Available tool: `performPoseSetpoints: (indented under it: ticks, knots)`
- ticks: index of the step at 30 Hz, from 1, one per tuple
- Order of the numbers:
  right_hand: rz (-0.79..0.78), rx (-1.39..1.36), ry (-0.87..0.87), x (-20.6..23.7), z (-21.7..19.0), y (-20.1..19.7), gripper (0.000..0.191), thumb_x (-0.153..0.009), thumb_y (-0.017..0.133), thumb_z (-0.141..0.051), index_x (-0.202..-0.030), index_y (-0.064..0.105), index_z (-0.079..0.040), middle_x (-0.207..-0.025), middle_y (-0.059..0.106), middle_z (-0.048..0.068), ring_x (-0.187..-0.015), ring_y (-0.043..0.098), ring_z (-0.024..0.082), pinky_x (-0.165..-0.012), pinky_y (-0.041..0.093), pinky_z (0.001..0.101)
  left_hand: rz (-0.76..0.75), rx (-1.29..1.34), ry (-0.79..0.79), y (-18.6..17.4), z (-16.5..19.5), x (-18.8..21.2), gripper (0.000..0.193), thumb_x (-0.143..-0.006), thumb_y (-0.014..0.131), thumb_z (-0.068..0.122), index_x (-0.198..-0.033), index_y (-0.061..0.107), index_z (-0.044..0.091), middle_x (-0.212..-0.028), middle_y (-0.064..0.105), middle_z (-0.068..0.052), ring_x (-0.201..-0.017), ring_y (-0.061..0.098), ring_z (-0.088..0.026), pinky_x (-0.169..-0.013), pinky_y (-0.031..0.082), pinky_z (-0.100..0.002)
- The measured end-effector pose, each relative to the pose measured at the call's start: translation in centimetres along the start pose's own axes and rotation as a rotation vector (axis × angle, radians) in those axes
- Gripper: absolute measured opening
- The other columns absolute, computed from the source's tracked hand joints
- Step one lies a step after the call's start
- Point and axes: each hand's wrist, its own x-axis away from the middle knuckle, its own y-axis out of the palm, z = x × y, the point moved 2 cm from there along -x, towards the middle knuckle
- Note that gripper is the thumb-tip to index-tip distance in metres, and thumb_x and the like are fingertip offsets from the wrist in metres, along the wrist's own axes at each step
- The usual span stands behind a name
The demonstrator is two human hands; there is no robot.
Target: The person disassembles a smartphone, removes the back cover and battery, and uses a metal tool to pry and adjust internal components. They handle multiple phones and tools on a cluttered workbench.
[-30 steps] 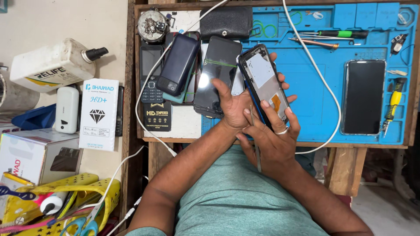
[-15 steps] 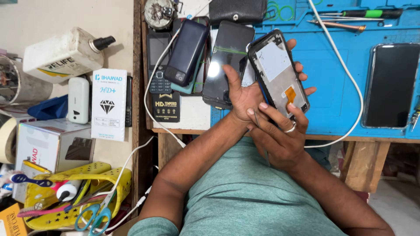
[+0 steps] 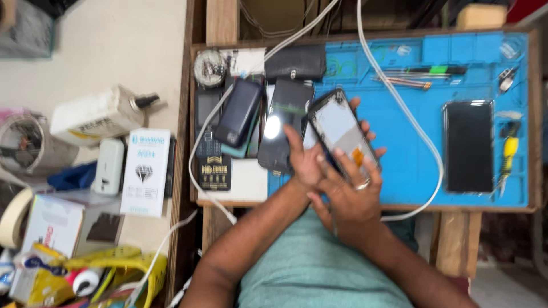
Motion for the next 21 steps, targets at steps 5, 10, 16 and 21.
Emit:
performPoseSetpoints:
  ticks: [5,10,16,21]
  knots:
    - [0.001,-0.024,0.003,-1.3,-0.1,-0.2,0.029,-0.086,0.076,-0.016,-0.112,0.066,-0.009,-0.138,0.066,0.011,-0.138,0.051,0.033,-0.117,0.022,0.0550,0.002,-0.087,-0.002,0.6,0.4,-0.9,0.125,-0.079,0.052,0.093,-0.165,0.028,0.006,-0.135,0.059,-0.017,-0.129,0.059,-0.031,-0.121,0.041,-0.064]
    - [0.096,-0.085,-0.027,-0.9,0.0,-0.9,0.019,-0.079,0.079,-0.014,-0.096,0.070,-0.014,-0.120,0.071,0.004,-0.122,0.058,0.027,-0.114,0.027,0.0511,0.021,-0.107,0.008,0.7,0.5,-1.0,0.124,-0.081,0.048,0.094,-0.166,0.029,0.007,-0.135,0.061,-0.017,-0.129,0.061,-0.032,-0.118,0.041,-0.067]
    - [0.187,-0.081,-0.015,-1.1,0.1,-1.0,0.018,-0.078,0.083,-0.013,-0.088,0.068,-0.012,-0.107,0.075,-0.001,-0.110,0.060,0.021,-0.111,0.033,0.0477,-0.011,-0.065,-0.030,1.1,0.6,-1.3,0.121,-0.083,0.045,0.094,-0.166,0.030,0.007,-0.132,0.062,-0.017,-0.126,0.062,-0.032,-0.114,0.044,-0.066]
    - [0.235,-0.141,-0.016,-1.1,0.1,-1.6,0.023,-0.074,0.087,-0.016,-0.082,0.065,-0.015,-0.091,0.069,-0.002,-0.099,0.064,0.020,-0.108,0.039,0.0481,0.048,-0.145,0.005,1.1,0.8,-1.6,0.117,-0.086,0.039,0.094,-0.160,0.039,0.004,-0.124,0.063,-0.016,-0.115,0.063,-0.030,-0.102,0.052,-0.057]
